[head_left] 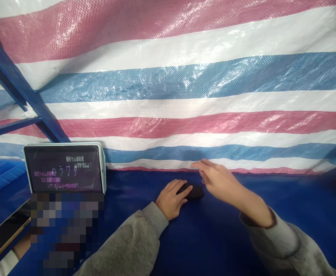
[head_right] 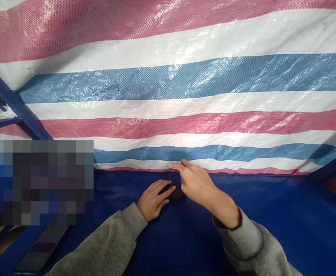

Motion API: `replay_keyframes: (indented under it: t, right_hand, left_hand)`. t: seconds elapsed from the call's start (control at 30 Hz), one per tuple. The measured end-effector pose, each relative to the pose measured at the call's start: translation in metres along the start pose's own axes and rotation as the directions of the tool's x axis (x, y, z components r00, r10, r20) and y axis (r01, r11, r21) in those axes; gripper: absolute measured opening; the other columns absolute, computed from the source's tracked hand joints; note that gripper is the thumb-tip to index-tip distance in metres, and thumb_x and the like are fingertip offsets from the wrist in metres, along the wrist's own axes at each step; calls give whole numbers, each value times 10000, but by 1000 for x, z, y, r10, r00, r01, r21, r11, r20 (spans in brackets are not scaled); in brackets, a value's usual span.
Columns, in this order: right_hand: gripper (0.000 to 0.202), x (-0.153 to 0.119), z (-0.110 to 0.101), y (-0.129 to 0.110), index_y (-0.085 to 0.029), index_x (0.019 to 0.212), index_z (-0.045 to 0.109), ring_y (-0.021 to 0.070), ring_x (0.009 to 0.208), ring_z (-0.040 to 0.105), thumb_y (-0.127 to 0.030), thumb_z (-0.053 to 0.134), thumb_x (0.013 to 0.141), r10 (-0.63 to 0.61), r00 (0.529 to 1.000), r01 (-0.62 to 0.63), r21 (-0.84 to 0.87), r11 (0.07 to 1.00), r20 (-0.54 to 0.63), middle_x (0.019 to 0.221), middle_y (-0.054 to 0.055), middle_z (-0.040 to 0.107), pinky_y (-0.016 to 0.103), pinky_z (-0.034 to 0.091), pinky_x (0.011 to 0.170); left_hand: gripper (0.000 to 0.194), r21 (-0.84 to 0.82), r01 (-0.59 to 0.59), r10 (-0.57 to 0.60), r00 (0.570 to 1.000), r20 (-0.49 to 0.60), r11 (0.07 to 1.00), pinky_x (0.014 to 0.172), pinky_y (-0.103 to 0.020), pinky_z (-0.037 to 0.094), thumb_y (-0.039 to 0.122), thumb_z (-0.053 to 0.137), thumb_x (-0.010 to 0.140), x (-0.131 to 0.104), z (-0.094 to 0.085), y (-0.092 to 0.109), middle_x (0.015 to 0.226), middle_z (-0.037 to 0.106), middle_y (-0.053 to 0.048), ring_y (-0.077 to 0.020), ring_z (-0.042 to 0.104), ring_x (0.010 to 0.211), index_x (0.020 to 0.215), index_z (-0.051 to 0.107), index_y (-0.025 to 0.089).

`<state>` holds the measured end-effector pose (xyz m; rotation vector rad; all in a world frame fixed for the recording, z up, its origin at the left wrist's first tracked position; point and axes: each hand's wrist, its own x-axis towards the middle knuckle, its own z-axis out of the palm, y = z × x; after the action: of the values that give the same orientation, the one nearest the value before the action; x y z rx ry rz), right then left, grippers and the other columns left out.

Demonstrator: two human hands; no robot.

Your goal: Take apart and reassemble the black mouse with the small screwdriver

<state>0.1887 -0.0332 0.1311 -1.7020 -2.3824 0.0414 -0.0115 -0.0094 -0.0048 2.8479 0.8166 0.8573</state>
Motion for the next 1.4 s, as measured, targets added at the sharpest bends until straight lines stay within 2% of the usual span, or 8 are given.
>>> replay_keyframes:
  t: [0.17, 0.3, 0.43, 0.57, 0.8, 0.97, 1.1, 1.4]
  right_hand:
    - [503, -1, 1, 2, -183, 1210, 572, 184, 788, 618, -38, 416, 754, -6, 1000, 6, 5, 1000, -2, 996, 64, 642, 270, 369, 663]
    - [444, 1, 3, 1, -185, 1216, 571, 181, 772, 627, -79, 381, 829, 36, 999, -36, 14, 999, -22, 982, 63, 677, 274, 361, 646]
    - [527, 1, 3, 2, -209, 1250, 559, 159, 685, 612, -26, 382, 788, 15, 1000, -15, -85, 996, -8, 1017, 64, 644, 273, 333, 592]
    - [511, 1, 4, 4, -192, 1226, 575, 180, 784, 629, -28, 402, 774, -45, 999, 45, -125, 991, -2, 1101, 87, 605, 275, 356, 638]
    - [357, 2, 5, -1, -204, 1145, 595, 177, 762, 625, -118, 358, 893, 5, 1000, -6, -46, 999, -25, 987, 60, 657, 269, 356, 623]
    - [401, 0, 2, -2, -196, 1140, 592, 162, 741, 614, -61, 396, 817, -9, 1000, 8, -47, 999, -16, 1020, 61, 636, 267, 344, 621]
    - [347, 1, 2, 0, -191, 1118, 599, 167, 726, 602, -104, 370, 872, 34, 999, -35, -28, 999, -19, 900, 51, 657, 267, 338, 622]
    - [312, 1, 0, -1, -182, 1034, 619, 164, 687, 584, -118, 357, 876, 48, 999, -50, -74, 996, -26, 881, 51, 642, 278, 312, 601]
  left_hand:
    - [434, 0, 0, 0, 1000, -3, 1000, 1057, -525, 406, 237, 462, 947, 1, 0, 0, 1355, 499, -123, -279, 455, 1272, 1382, 457, 227]
    - [441, -5, -8, 8, 1000, -8, 1000, 1053, -529, 410, 234, 460, 946, 1, 1, -1, 1355, 499, -120, -277, 461, 1266, 1387, 449, 233]
    - [442, -8, -3, 3, 1000, -11, 1000, 1051, -527, 411, 236, 462, 946, 0, 1, -1, 1357, 497, -120, -275, 460, 1269, 1388, 449, 239]
    - [447, -3, -8, 8, 1000, -3, 1000, 1061, -528, 400, 223, 467, 940, 0, 1, -1, 1364, 489, -116, -275, 455, 1272, 1387, 450, 240]
    - [432, 5, 0, 0, 1000, -1, 1000, 1051, -524, 411, 259, 450, 957, 0, 2, -2, 1360, 496, -118, -277, 456, 1272, 1388, 451, 240]
    - [422, 4, 2, -2, 1000, -16, 1000, 1043, -520, 421, 253, 444, 958, 0, 2, -1, 1355, 500, -122, -276, 464, 1262, 1379, 462, 228]
    - [433, 4, -2, 2, 1000, -10, 1000, 1042, -522, 422, 241, 454, 950, 1, 1, -1, 1355, 500, -117, -279, 463, 1261, 1383, 456, 233]
    - [437, 5, 2, -2, 1000, -2, 1000, 1055, -516, 412, 238, 455, 950, 0, 1, -2, 1360, 498, -112, -269, 458, 1270, 1386, 452, 238]
